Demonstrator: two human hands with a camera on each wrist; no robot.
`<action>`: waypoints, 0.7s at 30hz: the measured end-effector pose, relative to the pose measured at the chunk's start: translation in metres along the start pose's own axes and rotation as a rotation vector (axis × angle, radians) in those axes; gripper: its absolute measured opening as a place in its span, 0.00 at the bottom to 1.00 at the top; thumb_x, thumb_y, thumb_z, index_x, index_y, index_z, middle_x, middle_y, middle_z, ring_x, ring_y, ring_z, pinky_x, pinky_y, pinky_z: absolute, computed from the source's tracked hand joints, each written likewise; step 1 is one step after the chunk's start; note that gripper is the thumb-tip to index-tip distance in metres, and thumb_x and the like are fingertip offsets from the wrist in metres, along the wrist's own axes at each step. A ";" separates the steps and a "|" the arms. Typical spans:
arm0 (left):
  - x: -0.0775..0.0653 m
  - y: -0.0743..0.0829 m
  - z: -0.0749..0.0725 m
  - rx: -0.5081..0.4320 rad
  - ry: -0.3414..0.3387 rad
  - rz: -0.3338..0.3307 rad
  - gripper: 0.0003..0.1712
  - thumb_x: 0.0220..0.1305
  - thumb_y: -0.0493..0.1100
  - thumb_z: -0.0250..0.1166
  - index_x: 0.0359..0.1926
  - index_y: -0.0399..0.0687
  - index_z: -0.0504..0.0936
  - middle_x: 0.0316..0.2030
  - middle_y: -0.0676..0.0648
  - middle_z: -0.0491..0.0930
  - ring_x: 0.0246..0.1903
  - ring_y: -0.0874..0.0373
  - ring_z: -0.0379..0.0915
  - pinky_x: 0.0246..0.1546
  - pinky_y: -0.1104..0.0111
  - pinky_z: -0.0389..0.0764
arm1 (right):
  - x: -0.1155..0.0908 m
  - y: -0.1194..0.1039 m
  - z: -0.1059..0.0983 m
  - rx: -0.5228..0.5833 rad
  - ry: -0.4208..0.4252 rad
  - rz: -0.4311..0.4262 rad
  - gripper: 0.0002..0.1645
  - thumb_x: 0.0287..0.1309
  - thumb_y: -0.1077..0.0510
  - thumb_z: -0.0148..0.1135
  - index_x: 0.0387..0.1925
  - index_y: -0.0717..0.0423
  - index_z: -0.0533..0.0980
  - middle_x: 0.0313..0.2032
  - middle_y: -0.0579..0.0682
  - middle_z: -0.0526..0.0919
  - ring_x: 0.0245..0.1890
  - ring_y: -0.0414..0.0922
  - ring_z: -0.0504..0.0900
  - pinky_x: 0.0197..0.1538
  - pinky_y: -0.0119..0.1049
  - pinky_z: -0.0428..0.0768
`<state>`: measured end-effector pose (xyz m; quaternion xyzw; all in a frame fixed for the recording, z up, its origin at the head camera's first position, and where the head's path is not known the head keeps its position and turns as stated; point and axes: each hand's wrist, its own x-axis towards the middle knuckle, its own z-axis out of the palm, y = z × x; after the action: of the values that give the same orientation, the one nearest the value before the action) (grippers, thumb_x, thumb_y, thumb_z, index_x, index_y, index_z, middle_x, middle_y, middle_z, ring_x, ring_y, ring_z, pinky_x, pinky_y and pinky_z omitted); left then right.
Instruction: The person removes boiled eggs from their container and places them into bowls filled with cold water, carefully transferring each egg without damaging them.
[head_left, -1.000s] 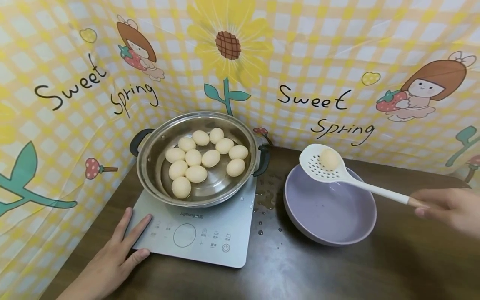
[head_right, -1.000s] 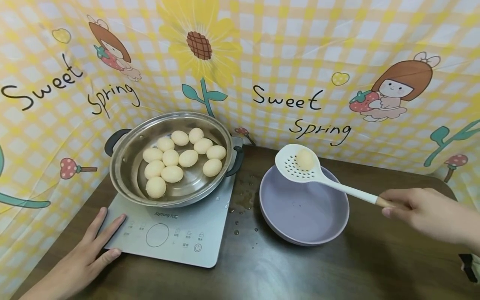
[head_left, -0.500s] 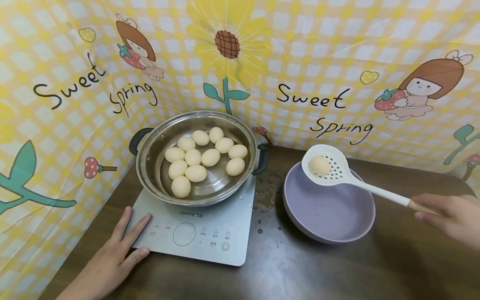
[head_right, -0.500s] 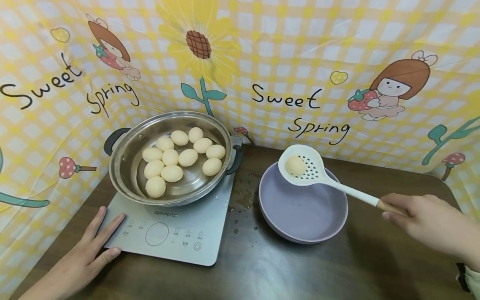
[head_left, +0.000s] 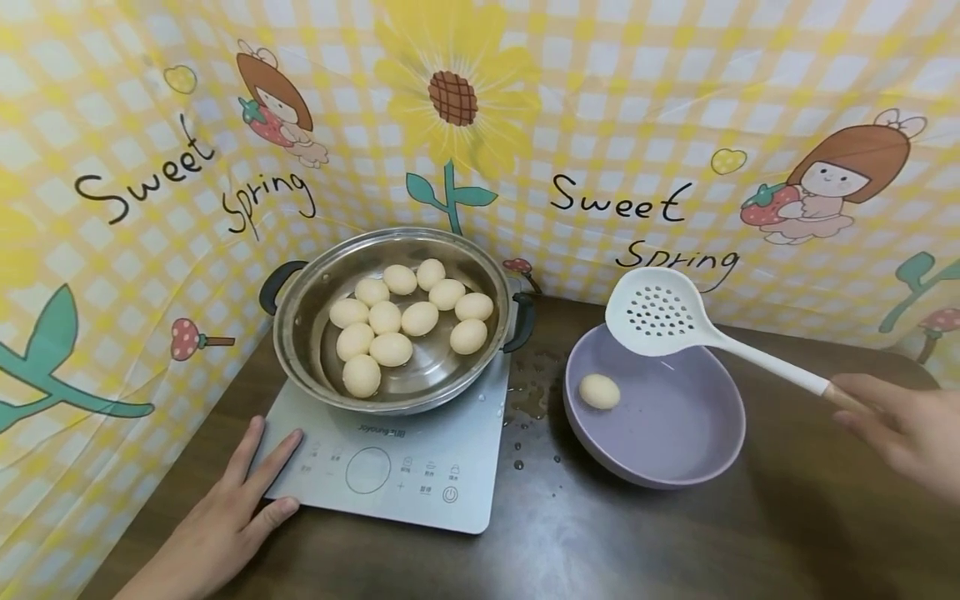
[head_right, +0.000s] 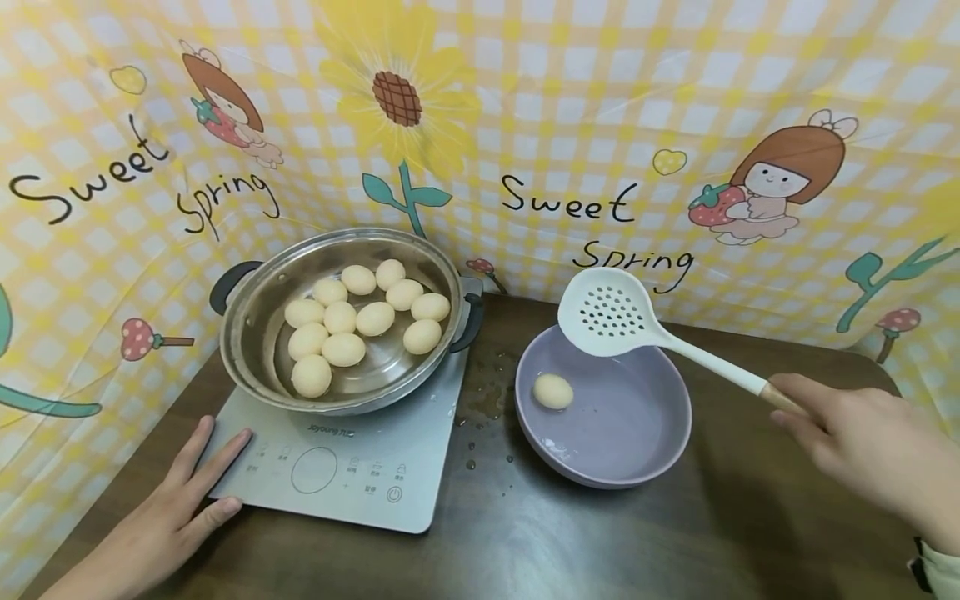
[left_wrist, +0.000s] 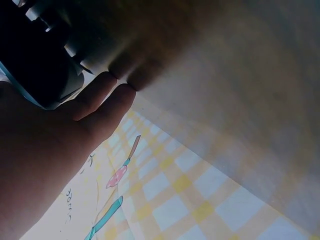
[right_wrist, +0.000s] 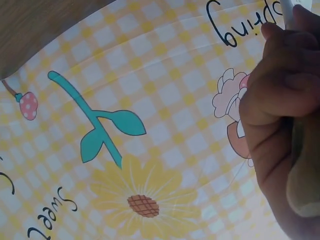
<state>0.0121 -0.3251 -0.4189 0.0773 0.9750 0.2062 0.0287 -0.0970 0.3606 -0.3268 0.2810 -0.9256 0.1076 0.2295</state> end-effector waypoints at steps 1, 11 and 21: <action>-0.001 0.000 0.000 0.000 0.003 0.001 0.45 0.73 0.51 0.63 0.82 0.62 0.48 0.79 0.37 0.28 0.62 0.19 0.59 0.44 0.33 0.72 | 0.001 0.000 0.000 0.007 0.020 -0.010 0.47 0.68 0.25 0.36 0.44 0.64 0.78 0.09 0.29 0.61 0.09 0.21 0.48 0.09 0.23 0.54; -0.001 -0.001 0.002 -0.001 0.011 0.007 0.45 0.73 0.51 0.63 0.81 0.62 0.49 0.79 0.38 0.28 0.62 0.19 0.60 0.44 0.35 0.73 | 0.005 -0.009 -0.001 0.101 0.094 0.008 0.47 0.64 0.25 0.40 0.40 0.67 0.77 0.07 0.36 0.67 0.08 0.21 0.53 0.07 0.23 0.54; -0.001 -0.001 0.002 0.010 0.028 0.008 0.45 0.73 0.50 0.63 0.81 0.62 0.49 0.79 0.38 0.28 0.61 0.19 0.61 0.42 0.35 0.74 | 0.028 -0.030 -0.012 0.038 -0.053 0.008 0.20 0.69 0.47 0.64 0.49 0.59 0.80 0.14 0.24 0.66 0.11 0.24 0.52 0.13 0.27 0.55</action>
<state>0.0133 -0.3251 -0.4209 0.0784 0.9760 0.2024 0.0140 -0.0960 0.3269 -0.3003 0.2842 -0.9303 0.1188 0.1990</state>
